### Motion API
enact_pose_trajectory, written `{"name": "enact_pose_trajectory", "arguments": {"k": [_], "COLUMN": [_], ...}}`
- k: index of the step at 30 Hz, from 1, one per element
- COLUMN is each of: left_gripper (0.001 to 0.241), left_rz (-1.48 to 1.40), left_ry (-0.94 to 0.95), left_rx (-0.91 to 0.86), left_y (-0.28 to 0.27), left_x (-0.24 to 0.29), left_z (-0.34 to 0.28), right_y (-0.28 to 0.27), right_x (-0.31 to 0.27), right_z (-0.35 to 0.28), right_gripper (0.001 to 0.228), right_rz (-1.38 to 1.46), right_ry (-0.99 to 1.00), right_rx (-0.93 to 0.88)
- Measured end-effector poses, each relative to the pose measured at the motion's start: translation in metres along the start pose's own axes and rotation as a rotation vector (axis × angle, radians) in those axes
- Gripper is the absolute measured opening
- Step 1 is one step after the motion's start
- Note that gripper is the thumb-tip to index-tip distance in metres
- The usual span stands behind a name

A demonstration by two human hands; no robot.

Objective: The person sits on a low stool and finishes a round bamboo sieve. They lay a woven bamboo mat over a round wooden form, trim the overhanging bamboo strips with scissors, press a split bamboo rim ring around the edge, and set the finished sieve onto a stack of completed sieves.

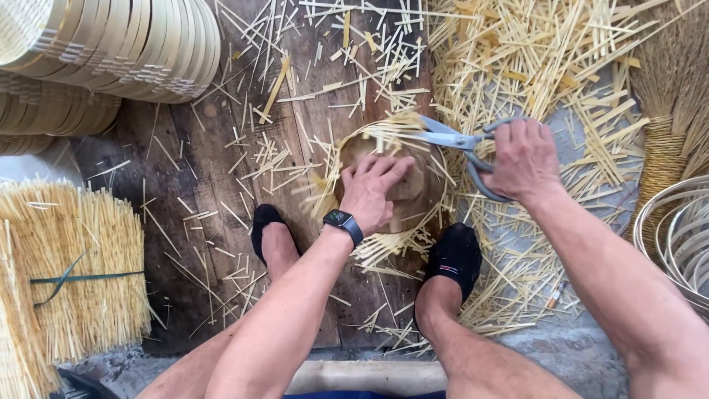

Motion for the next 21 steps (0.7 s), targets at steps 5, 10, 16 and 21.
{"name": "enact_pose_trajectory", "arguments": {"k": [5,10,16,21], "left_gripper": [0.081,0.066,0.040,0.038], "left_rz": [0.076,-0.080,-0.007,0.045], "left_ry": [-0.043,-0.259,-0.119,0.007], "left_rx": [0.050,0.268,0.231,0.030], "left_y": [-0.006,-0.001,0.001,0.006], "left_x": [0.007,0.006,0.001,0.002], "left_z": [-0.003,-0.010,-0.007,-0.004], "right_y": [0.066,0.049,0.054,0.039], "right_x": [0.014,0.017,0.005,0.012], "right_z": [-0.012,-0.017,-0.007,-0.010], "right_gripper": [0.036,0.040,0.040,0.035], "right_rz": [0.027,0.114,-0.012,0.098], "right_ry": [0.003,0.005,0.005,-0.035], "right_rx": [-0.163,-0.212,-0.083,-0.125]}}
Point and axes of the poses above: each hand's wrist, its own z-axis towards the middle knuckle, its own y-axis out of the palm, x = y × z, the point moved 8 cm from there along z, towards the middle knuckle, and after that the axes turned 1 degree about y, right-handed, at the moved point
